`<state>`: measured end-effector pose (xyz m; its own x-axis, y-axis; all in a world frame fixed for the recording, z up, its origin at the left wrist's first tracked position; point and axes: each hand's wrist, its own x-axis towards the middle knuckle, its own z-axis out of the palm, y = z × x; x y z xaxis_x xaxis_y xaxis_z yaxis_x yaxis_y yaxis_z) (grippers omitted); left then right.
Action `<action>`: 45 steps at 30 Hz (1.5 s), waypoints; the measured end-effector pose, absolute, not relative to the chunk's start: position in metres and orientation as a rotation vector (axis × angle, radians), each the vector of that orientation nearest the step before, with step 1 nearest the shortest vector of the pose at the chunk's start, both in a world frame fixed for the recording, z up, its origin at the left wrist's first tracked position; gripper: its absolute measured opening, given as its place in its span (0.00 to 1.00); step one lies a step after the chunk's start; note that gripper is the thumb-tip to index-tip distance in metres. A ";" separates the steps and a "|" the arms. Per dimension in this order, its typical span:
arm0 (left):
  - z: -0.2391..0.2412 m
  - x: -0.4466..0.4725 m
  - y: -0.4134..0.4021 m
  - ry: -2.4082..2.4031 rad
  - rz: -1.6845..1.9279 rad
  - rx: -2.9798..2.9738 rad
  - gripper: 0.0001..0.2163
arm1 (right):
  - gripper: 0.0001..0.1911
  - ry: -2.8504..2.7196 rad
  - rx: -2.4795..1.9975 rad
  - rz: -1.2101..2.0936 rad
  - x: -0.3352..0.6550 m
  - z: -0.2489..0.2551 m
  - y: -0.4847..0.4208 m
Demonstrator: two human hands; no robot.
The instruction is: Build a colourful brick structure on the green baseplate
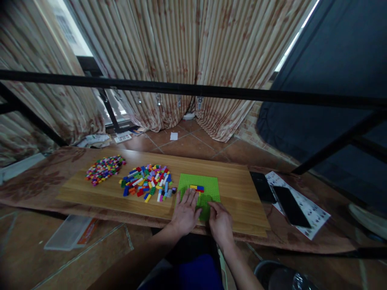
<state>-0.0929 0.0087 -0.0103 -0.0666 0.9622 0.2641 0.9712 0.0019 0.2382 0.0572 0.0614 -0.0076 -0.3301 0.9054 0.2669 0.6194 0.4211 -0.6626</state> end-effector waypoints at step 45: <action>-0.008 -0.178 -0.086 -2.537 -0.697 -1.657 0.20 | 0.15 -2.469 -0.861 0.548 -0.067 -0.009 0.042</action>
